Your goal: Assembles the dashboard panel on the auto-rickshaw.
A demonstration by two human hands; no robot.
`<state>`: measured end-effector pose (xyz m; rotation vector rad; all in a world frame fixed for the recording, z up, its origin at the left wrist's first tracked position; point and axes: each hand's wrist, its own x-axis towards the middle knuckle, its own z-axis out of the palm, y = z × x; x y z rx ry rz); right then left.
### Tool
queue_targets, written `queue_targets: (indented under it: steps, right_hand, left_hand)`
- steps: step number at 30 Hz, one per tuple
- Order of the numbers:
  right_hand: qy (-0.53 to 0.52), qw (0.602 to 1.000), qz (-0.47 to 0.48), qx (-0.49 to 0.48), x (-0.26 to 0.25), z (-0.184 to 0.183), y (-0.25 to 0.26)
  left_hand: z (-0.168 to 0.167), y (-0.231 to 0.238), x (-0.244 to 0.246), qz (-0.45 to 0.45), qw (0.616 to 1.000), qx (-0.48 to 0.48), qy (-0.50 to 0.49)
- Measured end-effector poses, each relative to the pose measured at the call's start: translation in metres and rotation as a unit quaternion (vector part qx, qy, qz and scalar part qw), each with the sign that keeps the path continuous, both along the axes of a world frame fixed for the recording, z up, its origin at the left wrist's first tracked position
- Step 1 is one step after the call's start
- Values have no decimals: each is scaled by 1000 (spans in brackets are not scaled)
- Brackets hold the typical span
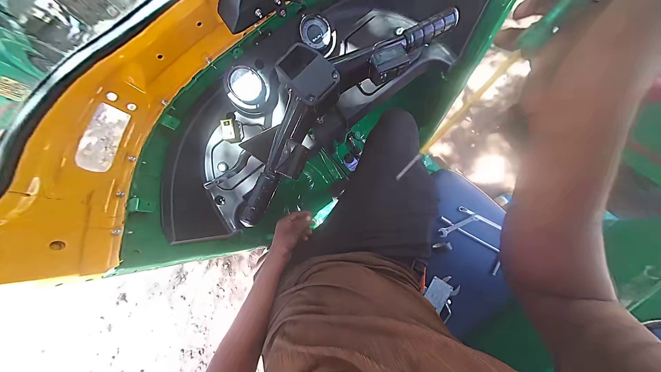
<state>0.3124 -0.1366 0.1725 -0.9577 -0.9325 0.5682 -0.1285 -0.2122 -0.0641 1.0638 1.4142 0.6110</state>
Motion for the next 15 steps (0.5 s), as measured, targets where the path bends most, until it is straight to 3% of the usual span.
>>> queue_targets:
  steps: [1, 3, 8, 9, 10, 11, 12, 13, 14, 15]
  right_hand:
    - [74, 996, 18, -35, 6, 0, -1]
    - [185, 976, 62, -97, 5, -10, 1]
    - [366, 860, 226, -275, -54, -95, 6]
    - [403, 827, 240, -310, -67, -113, 11]
    - [437, 798, 243, -337, -78, -128, 19]
    - [464, 775, 234, -359, -85, -141, 28]
    - [476, 763, 222, -377, -90, -152, 39]
    - [474, 764, 205, -386, -93, -157, 54]
    - [468, 771, 183, -391, -96, -160, 68]
    - [462, 778, 153, -397, -99, -165, 82]
  left_hand:
    - [-15, 14, -6, 90, 990, -79, -77]
    - [-33, 50, -17, 196, 955, -129, -182]
    - [3, 101, 40, 302, 911, 16, -279]
    - [27, 103, 60, 303, 919, 46, -247]
    - [71, 107, 87, 288, 946, 21, -150]
    - [112, 110, 109, 217, 975, -26, 25]
    - [132, 107, 118, 93, 974, -24, 203]
    - [119, 100, 117, 45, 942, 89, 321]
    - [94, 96, 112, 72, 917, 210, 331]
    - [99, 96, 114, 93, 944, 165, 271]
